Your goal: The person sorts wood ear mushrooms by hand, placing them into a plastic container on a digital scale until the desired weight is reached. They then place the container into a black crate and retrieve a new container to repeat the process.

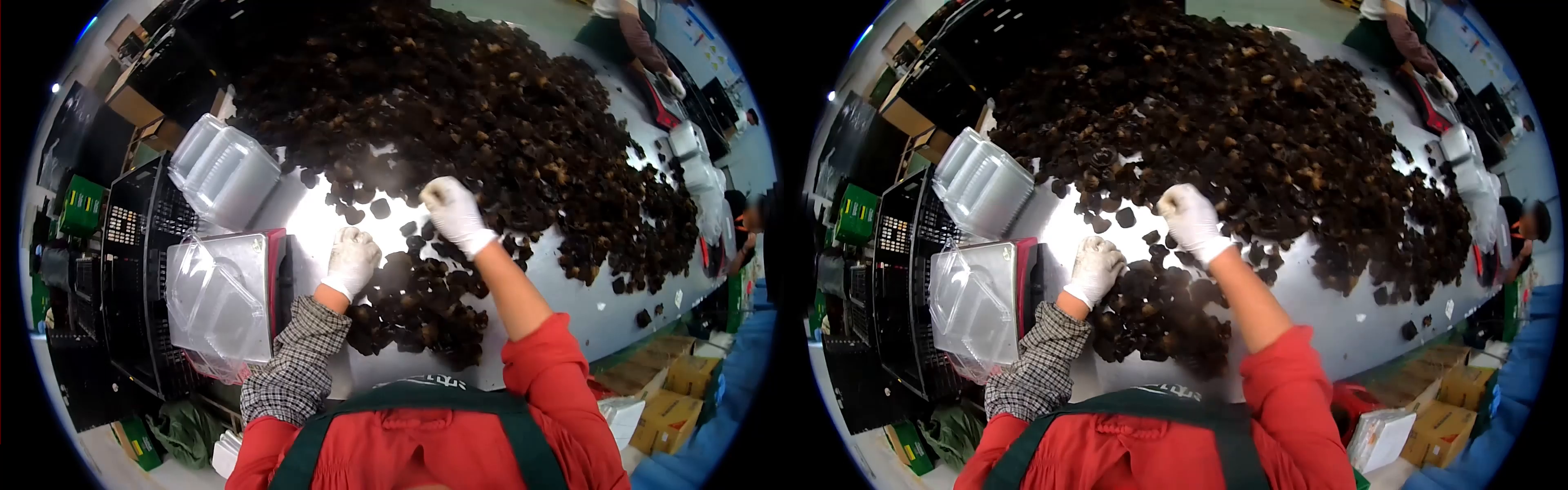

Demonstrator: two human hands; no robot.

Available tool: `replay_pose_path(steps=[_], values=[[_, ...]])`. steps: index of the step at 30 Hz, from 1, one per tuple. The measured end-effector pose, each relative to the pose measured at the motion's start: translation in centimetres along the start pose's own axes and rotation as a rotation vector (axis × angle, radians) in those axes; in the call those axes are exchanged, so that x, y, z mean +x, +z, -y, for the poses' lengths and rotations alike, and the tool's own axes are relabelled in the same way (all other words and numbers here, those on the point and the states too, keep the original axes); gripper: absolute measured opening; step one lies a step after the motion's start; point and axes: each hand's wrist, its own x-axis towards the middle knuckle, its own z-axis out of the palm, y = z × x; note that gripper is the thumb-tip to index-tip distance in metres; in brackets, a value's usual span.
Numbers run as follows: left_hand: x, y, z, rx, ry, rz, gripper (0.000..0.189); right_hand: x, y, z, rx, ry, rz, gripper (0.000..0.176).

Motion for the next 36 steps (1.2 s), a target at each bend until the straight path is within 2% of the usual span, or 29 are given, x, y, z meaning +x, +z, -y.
replay_pose_path(steps=[1, 3, 4, 5, 6, 7, 8, 9, 11, 13, 14, 15, 16, 17, 19, 20, 21, 22, 23, 26, 27, 28, 31, 34, 36], values=[[0.1, 0.3, 0.1, 0.025, 0.014, 0.012, 0.007, -1.4, -2.8, 0.7, 0.140, 0.050, -0.055, 0.010], [0.4, 0.3, -0.1, 0.027, 0.047, -0.044, 0.009, -5.7, -8.9, 0.9, 0.086, 0.101, -0.168, 0.011], [0.5, 0.1, -0.2, 0.029, 0.066, -0.039, 0.009, -8.8, -12.5, 2.3, 0.039, 0.180, -0.206, 0.010], [0.6, -0.1, -0.2, 0.033, 0.082, -0.035, 0.008, -12.6, -15.7, 2.1, -0.002, 0.303, -0.263, 0.011], [0.8, 0.2, 0.0, 0.042, 0.074, -0.049, 0.009, -16.8, -18.2, 1.2, -0.081, 0.302, -0.351, 0.011], [1.0, 0.7, 0.2, 0.050, 0.065, -0.062, 0.011, -21.7, -20.9, 0.5, -0.187, 0.429, -0.412, 0.010], [1.1, 1.0, 0.4, 0.057, 0.054, -0.074, 0.013, -26.4, -23.4, 0.6, -0.254, 0.534, -0.396, 0.009], [1.3, 1.0, 0.5, -0.076, -0.001, -0.092, 0.011, -31.5, -25.3, 0.1, -0.481, 0.588, -0.381, 0.012], [1.7, -2.3, -2.5, -0.327, -0.047, -0.320, 0.007, -39.9, -27.7, 1.0, -0.936, 0.873, -0.222, 0.018], [2.2, -7.3, -10.1, -0.762, 0.244, -0.435, 0.007, -44.7, -28.7, 0.9, -0.947, 0.915, -0.483, 0.024], [1.9, -7.8, -13.3, -0.817, 0.415, -0.333, 0.007, -44.2, -28.6, 1.9, -0.844, 0.805, -0.606, 0.025], [1.5, -7.8, -16.1, -0.868, 0.587, -0.229, 0.008, -43.4, -28.9, 1.7, -0.796, 0.753, -0.598, 0.025], [0.8, -7.3, -18.6, -0.779, 0.651, -0.222, 0.005, -41.9, -28.2, 0.6, -0.699, 0.643, -0.687, 0.021], [-0.1, -6.9, -20.2, -0.688, 0.713, -0.218, 0.008, -38.3, -27.1, 1.7, -0.718, 0.477, -0.606, 0.017], [-1.9, -6.9, -20.3, -0.794, 0.583, -0.103, 0.007, -32.1, -23.5, 1.8, -0.696, 0.277, -0.529, 0.016], [-2.7, -7.0, -19.7, -0.839, 0.515, -0.044, 0.006, -28.9, -21.5, 2.4, -0.555, 0.240, -0.458, 0.016], [-3.9, -7.3, -18.5, -0.851, 0.503, -0.032, 0.007, -26.3, -19.6, 1.6, -0.553, 0.057, -0.362, 0.014], [-4.9, -7.7, -16.8, -0.829, 0.534, -0.055, 0.008, -23.6, -17.8, 2.4, -0.453, 0.116, -0.218, 0.011], [-6.5, -7.1, -15.2, -0.823, 0.465, -0.096, 0.016, -21.0, -15.8, 2.8, -0.355, 0.138, -0.121, 0.009], [-11.5, -7.5, -10.8, -0.832, 0.172, -0.189, 0.007, -13.5, -9.5, -0.8, -0.392, -0.178, -0.076, 0.010], [-13.2, -7.5, -10.0, -0.798, 0.045, -0.286, 0.005, -11.2, -7.8, -0.8, -0.419, -0.160, -0.032, 0.012], [-15.0, -7.3, -9.1, -0.738, -0.087, -0.314, 0.005, -8.8, -6.0, -2.1, -0.438, -0.197, -0.004, 0.013], [-20.3, -5.4, -7.5, -0.688, -0.359, -0.364, 0.004, -3.9, -2.6, -4.4, -0.601, -0.091, 0.053, 0.013], [-23.0, -4.0, -8.0, -0.768, -0.552, -0.395, 0.004, -2.3, -2.3, -5.3, -0.680, 0.000, 0.128, 0.013], [-22.8, -3.2, -8.1, -0.768, -0.528, -0.417, 0.004, -2.2, -3.5, -5.8, -0.438, -0.014, 0.024, 0.013]])
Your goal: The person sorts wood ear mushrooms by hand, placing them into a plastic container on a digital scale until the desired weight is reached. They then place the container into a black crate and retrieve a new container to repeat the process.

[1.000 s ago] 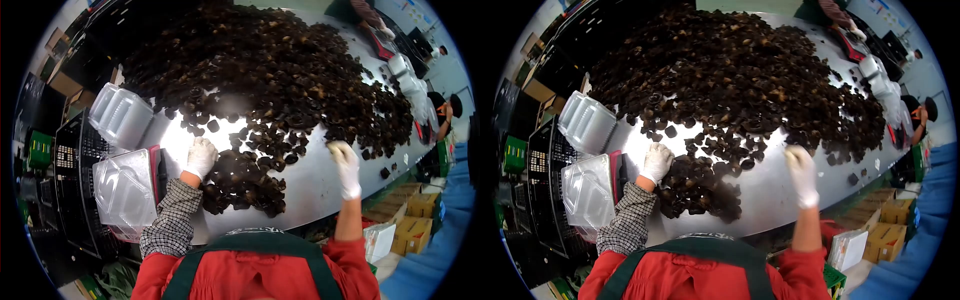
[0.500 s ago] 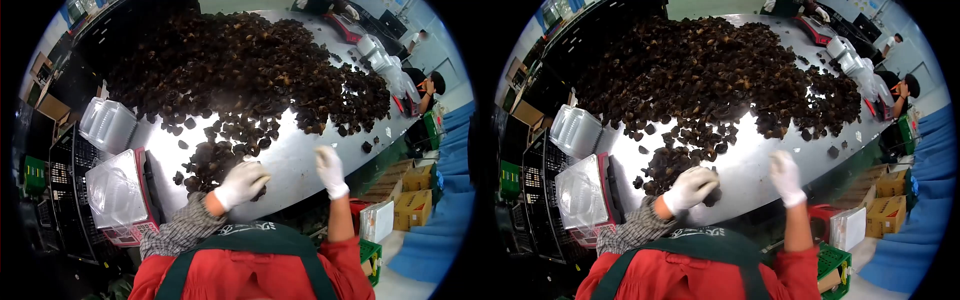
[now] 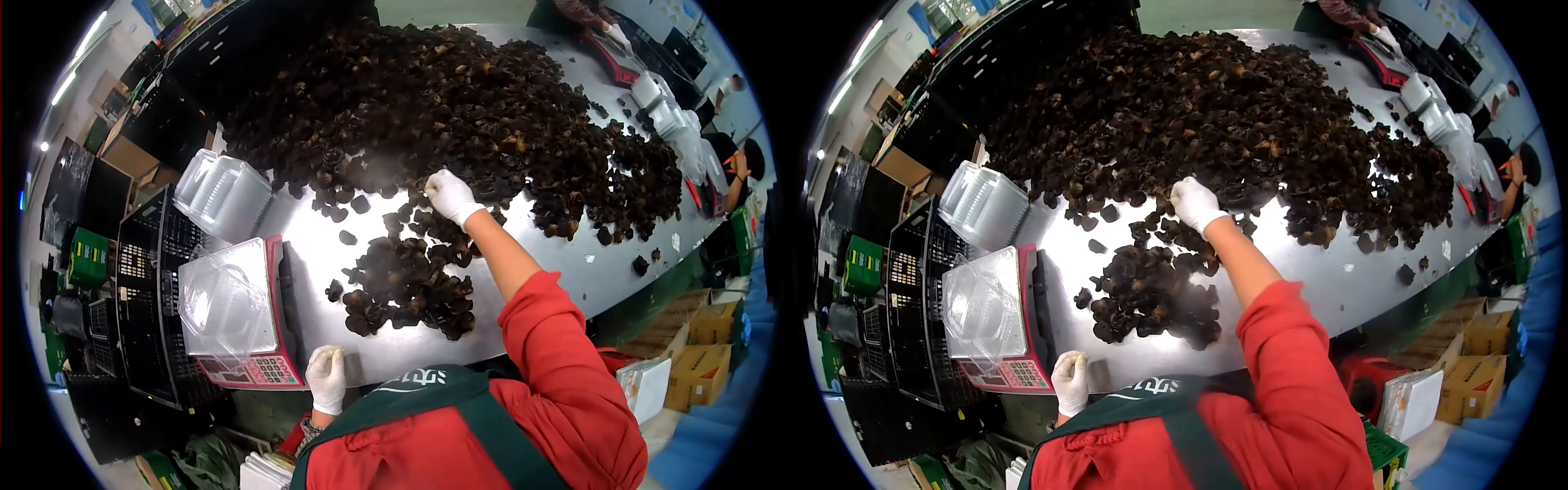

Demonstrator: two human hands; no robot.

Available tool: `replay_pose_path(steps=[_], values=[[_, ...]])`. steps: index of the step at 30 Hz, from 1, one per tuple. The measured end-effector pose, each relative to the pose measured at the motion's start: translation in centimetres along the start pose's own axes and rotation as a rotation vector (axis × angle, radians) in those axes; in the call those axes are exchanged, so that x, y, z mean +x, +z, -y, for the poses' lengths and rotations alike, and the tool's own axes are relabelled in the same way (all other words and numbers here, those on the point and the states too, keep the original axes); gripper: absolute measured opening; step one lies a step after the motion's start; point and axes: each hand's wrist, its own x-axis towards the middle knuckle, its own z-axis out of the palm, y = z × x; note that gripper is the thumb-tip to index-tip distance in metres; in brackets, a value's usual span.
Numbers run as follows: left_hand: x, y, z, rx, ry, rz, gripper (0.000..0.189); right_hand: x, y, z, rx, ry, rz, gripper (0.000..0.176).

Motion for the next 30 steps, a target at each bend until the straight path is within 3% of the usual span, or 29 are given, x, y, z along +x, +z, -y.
replay_pose_path(steps=[3, 5, 7, 8, 10, 12, 13, 15, 17, 22, 27, 30], values=[[2.4, 1.2, -0.3, 0.051, 0.103, 0.012, 0.012, -3.0, -7.9, 2.3, 0.354, 0.191, -0.079, 0.016], [4.7, 2.3, -1.1, 0.062, 0.132, -0.062, 0.028, -7.1, -12.0, -0.4, 0.454, 0.155, -0.097, 0.015], [6.4, 3.5, 0.1, 0.169, 0.211, -0.083, 0.044, -13.8, -16.9, -3.1, 0.374, 0.306, -0.023, 0.016], [7.0, 4.0, 1.5, 0.239, 0.232, -0.070, 0.054, -17.3, -19.5, -1.3, 0.429, 0.432, -0.103, 0.023], [8.0, 4.7, 2.7, 0.262, 0.197, -0.022, 0.066, -25.7, -23.0, -3.7, 0.256, 0.699, -0.001, 0.029], [8.5, 5.6, 4.1, 0.257, 0.128, 0.075, 0.074, -33.0, -24.1, -5.4, -0.541, 0.784, 0.214, 0.028], [8.4, 6.1, 5.4, 0.363, 0.189, 0.130, 0.076, -35.9, -24.1, -5.5, -0.836, 0.952, 0.301, 0.026], [8.2, 6.4, 4.9, 0.271, 0.273, 0.161, 0.079, -37.1, -22.8, -6.2, -0.503, 0.613, -0.163, 0.024], [7.9, 6.2, 4.7, 0.212, 0.256, 0.129, 0.079, -31.8, -20.7, -2.5, -0.326, 0.513, -0.162, 0.016], [8.0, 6.4, 5.1, 0.187, 0.255, 0.040, 0.077, -16.9, -7.6, 3.3, 0.129, -0.086, -0.064, 0.015], [7.9, 6.4, 5.4, 0.243, 0.271, -0.008, 0.070, -8.0, -0.6, 5.5, -0.389, 0.048, 0.303, 0.013], [8.0, 6.7, 5.5, 0.149, 0.250, -0.044, 0.074, -7.7, 0.3, 5.2, -0.444, 0.024, 0.280, 0.016]])
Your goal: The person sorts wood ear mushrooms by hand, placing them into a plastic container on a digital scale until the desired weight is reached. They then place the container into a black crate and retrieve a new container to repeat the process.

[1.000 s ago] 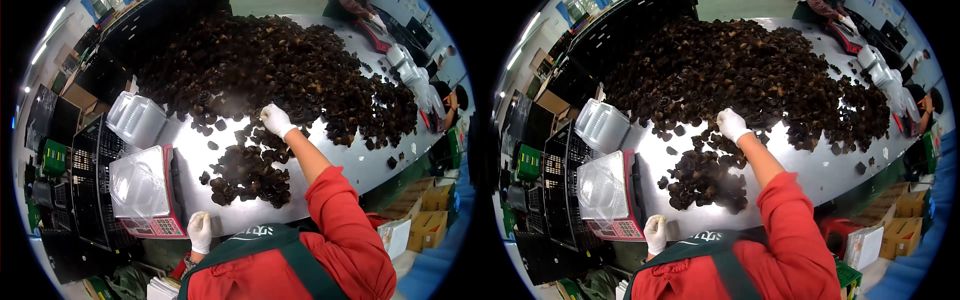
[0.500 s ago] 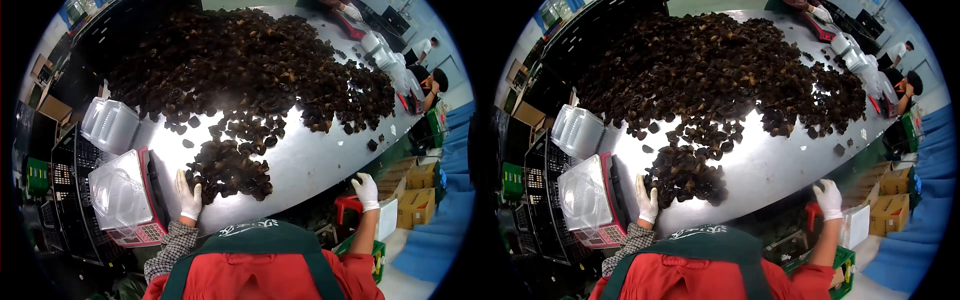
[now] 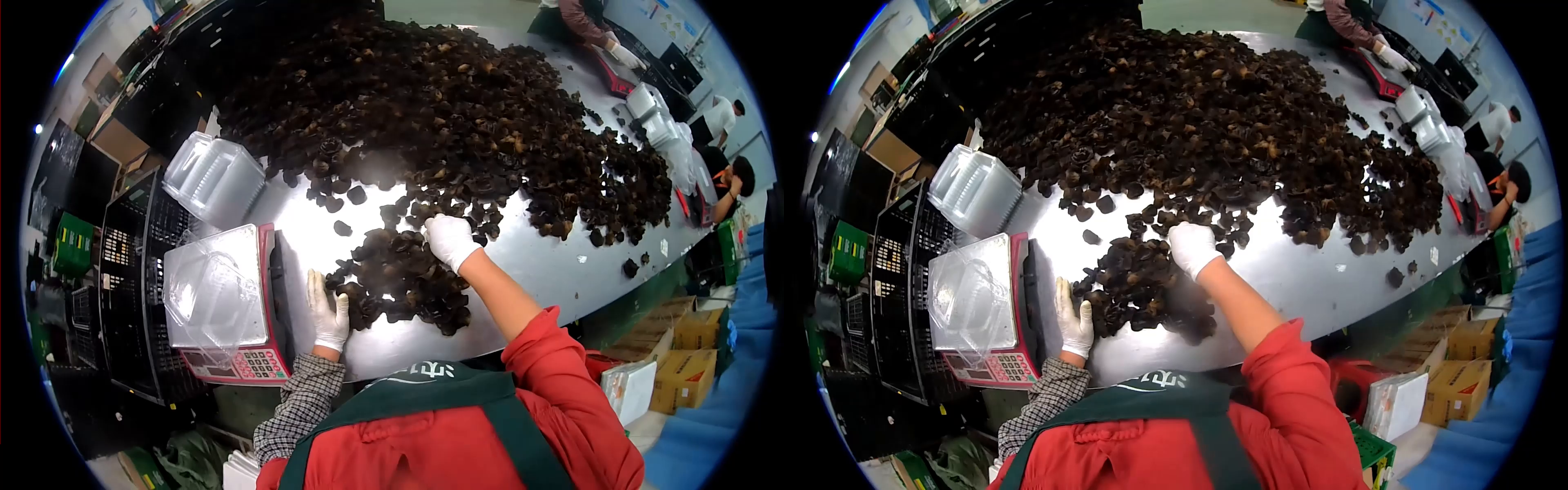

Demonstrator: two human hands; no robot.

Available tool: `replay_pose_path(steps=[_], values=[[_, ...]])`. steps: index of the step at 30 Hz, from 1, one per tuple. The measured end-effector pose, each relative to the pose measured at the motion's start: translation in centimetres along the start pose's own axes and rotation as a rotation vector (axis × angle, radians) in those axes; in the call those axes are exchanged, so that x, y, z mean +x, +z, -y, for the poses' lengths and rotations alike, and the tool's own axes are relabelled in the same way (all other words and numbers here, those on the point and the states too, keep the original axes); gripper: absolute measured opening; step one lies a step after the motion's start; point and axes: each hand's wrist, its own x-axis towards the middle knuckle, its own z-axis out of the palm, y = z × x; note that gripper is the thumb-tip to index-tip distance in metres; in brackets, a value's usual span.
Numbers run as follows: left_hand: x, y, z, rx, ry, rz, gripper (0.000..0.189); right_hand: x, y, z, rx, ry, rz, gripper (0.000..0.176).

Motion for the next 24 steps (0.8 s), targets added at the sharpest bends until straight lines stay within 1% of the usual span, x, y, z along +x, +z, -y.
replay_pose_path(steps=[3, 4, 7, 8, 9, 11, 13, 14, 15, 16, 17, 18, 19, 21, 22, 23, 24], values=[[-0.2, 0.0, 0.1, 0.070, -0.022, 0.022, 0.074, 0.6, 0.4, -0.3, -0.025, -0.002, 0.086, 0.021], [-0.1, -0.1, 0.1, 0.088, -0.008, 0.016, 0.075, 0.8, 0.0, -0.2, -0.029, 0.010, 0.147, 0.020], [-0.1, -0.2, -0.3, 0.034, -0.038, 0.006, 0.076, 0.2, 0.2, -0.4, -0.001, -0.040, 0.035, 0.020], [-0.1, -0.1, -0.3, 0.005, -0.041, -0.002, 0.076, -0.3, 0.1, -0.9, 0.021, -0.039, 0.034, 0.020], [-0.1, -0.1, -0.2, 0.009, -0.051, 0.007, 0.076, -1.3, -2.1, -0.7, 0.153, 0.025, 0.055, 0.015], [-0.1, -0.2, -0.3, 0.015, -0.045, 0.002, 0.074, -5.1, -3.9, -2.5, 0.365, 0.041, -0.277, 0.012], [-0.2, -0.4, -0.3, 0.018, -0.042, 0.007, 0.073, -10.6, -7.8, -6.4, 0.577, 0.140, -0.216, 0.011], [-0.1, -0.3, -0.3, 0.013, -0.039, 0.009, 0.073, -13.9, -8.3, -9.7, 0.546, 0.191, -0.186, 0.013], [0.0, -0.4, -0.7, 0.062, -0.001, -0.014, 0.069, -17.5, -8.8, -12.8, 0.591, 0.278, -0.172, 0.014], [0.1, -0.5, -0.8, 0.053, -0.001, -0.008, 0.070, -20.9, -9.5, -15.5, 0.504, 0.405, -0.084, 0.018], [0.2, -0.5, -0.9, 0.043, -0.006, -0.005, 0.070, -24.1, -9.5, -18.4, 0.262, 0.498, 0.047, 0.024], [0.2, -0.5, -1.0, 0.041, -0.003, 0.008, 0.070, -27.1, -9.6, -19.7, -0.011, 0.625, 0.118, 0.029], [0.3, -0.5, -1.1, 0.049, -0.009, 0.024, 0.070, -28.4, -10.1, -20.1, -0.202, 0.725, 0.289, 0.029], [0.1, -0.3, -0.4, 0.019, -0.009, 0.050, 0.071, -27.8, -9.7, -19.6, 0.017, 0.702, 0.091, 0.024], [0.1, -0.4, -0.5, 0.036, -0.015, 0.066, 0.071, -25.8, -9.2, -18.1, 0.148, 0.627, -0.009, 0.023], [0.1, -0.5, -0.7, 0.039, -0.026, 0.071, 0.071, -23.6, -7.8, -16.6, 0.237, 0.419, -0.223, 0.027], [0.1, -0.5, -0.9, 0.042, -0.034, 0.070, 0.071, -20.6, -7.5, -14.6, 0.336, 0.287, -0.216, 0.034]])
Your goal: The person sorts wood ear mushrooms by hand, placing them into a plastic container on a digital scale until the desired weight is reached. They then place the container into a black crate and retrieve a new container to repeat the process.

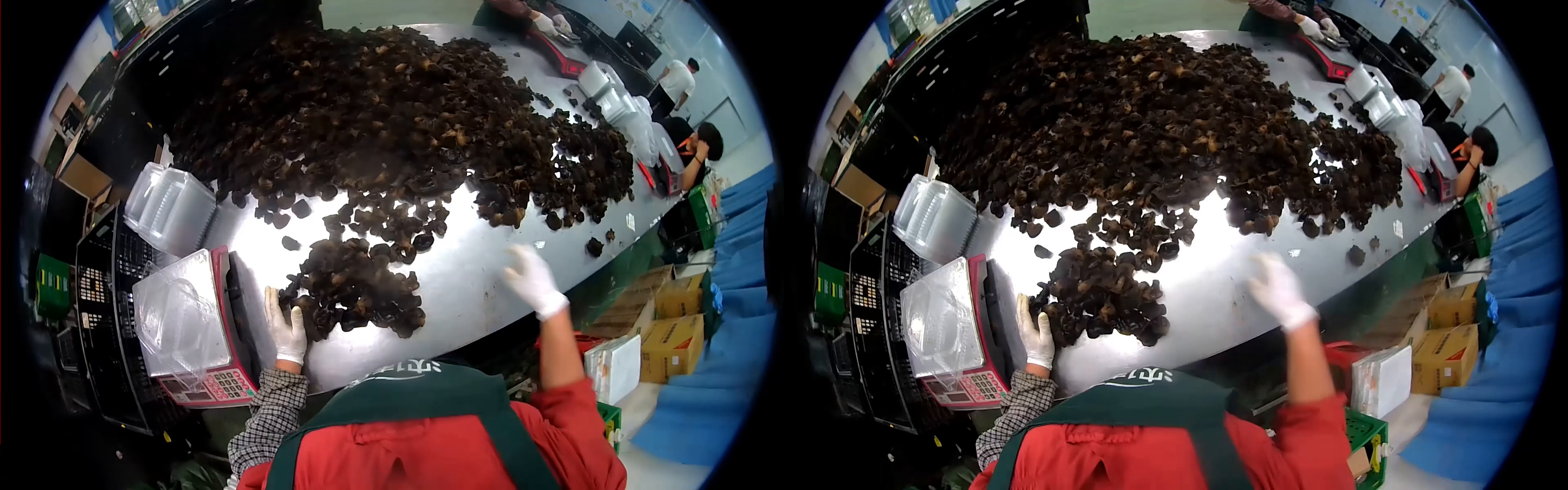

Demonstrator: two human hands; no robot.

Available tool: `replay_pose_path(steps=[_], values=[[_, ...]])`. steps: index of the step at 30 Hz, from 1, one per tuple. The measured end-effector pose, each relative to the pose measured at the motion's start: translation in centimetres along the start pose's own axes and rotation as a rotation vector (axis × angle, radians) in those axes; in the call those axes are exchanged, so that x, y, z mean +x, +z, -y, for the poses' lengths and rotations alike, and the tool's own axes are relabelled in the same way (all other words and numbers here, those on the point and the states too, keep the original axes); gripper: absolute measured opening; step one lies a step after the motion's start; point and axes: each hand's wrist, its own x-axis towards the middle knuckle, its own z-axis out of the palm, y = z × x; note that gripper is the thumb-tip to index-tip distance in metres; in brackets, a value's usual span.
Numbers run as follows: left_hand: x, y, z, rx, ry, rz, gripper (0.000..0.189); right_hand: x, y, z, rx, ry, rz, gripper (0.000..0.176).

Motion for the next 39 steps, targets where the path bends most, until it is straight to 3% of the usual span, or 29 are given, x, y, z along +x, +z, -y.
replay_pose_path(steps=[2, 6, 8, 9, 11, 13, 17, 19, 21, 23, 25, 27, 29, 31, 33, 34, 37, 39], values=[[0.1, 0.0, -0.1, 0.012, 0.003, -0.014, 0.071, 5.5, 5.8, 2.3, 0.006, -0.154, -0.021, 0.048], [-0.1, 0.1, 0.0, 0.060, 0.016, -0.035, 0.070, 12.5, 12.2, 7.1, -0.198, -0.083, -0.082, 0.067], [0.2, -0.1, -0.3, 0.079, 0.023, -0.032, 0.070, 11.0, 12.7, 9.9, -0.114, -0.133, 0.150, 0.065], [0.3, -0.1, -0.5, 0.078, 0.023, -0.031, 0.070, 8.6, 12.1, 12.0, -0.184, -0.228, 0.159, 0.062], [0.0, -0.1, -0.6, 0.075, 0.011, -0.022, 0.070, 4.8, 10.8, 13.7, -0.044, -0.539, 0.183, 0.057], [0.2, -0.1, -0.6, 0.075, 0.007, -0.020, 0.069, 3.0, 9.5, 14.1, 0.268, -0.615, 0.290, 0.052], [0.1, 0.0, -0.1, 0.061, -0.006, -0.007, 0.070, 9.7, 8.0, 12.4, 0.367, -0.555, -0.048, 0.038], [0.3, 0.0, -0.3, 0.061, -0.010, -0.008, 0.070, 14.9, 8.7, 11.3, 0.138, -0.447, -0.184, 0.047], [0.0, -0.1, -0.4, 0.064, -0.013, -0.002, 0.070, 19.0, 10.2, 10.5, -0.114, -0.201, -0.156, 0.056], [0.1, -0.1, -0.3, 0.067, -0.011, -0.006, 0.070, 19.9, 13.4, 9.4, -0.260, -0.152, -0.220, 0.057], [0.0, 0.1, 0.0, 0.067, 0.002, -0.025, 0.069, 17.4, 13.6, 11.7, -0.159, -0.210, -0.035, 0.054], [0.1, 0.0, -0.3, 0.077, 0.006, -0.019, 0.068, 12.6, 12.3, 13.9, 0.103, -0.437, 0.220, 0.049], [0.3, -0.2, -1.0, 0.087, 0.001, -0.021, 0.068, 7.5, 11.7, 14.9, 0.237, -0.689, 0.201, 0.047], [0.2, -0.1, -0.4, 0.064, -0.013, -0.016, 0.068, 6.7, 10.1, 15.8, 0.453, -0.647, 0.361, 0.048], [0.2, -0.1, -0.7, 0.066, -0.021, -0.014, 0.068, 10.0, 9.2, 16.3, 0.447, -0.690, 0.180, 0.042], [0.2, -0.1, -0.6, 0.066, -0.023, -0.016, 0.068, 12.1, 8.7, 17.1, 0.281, -0.551, 0.172, 0.033], [0.1, -0.1, -0.4, 0.067, -0.021, -0.024, 0.069, 19.1, 13.9, 16.4, -0.064, -0.396, -0.231, 0.027], [0.1, -0.1, -0.5, 0.063, -0.022, -0.026, 0.070, 19.1, 17.6, 15.8, -0.193, -0.271, -0.196, 0.032]])
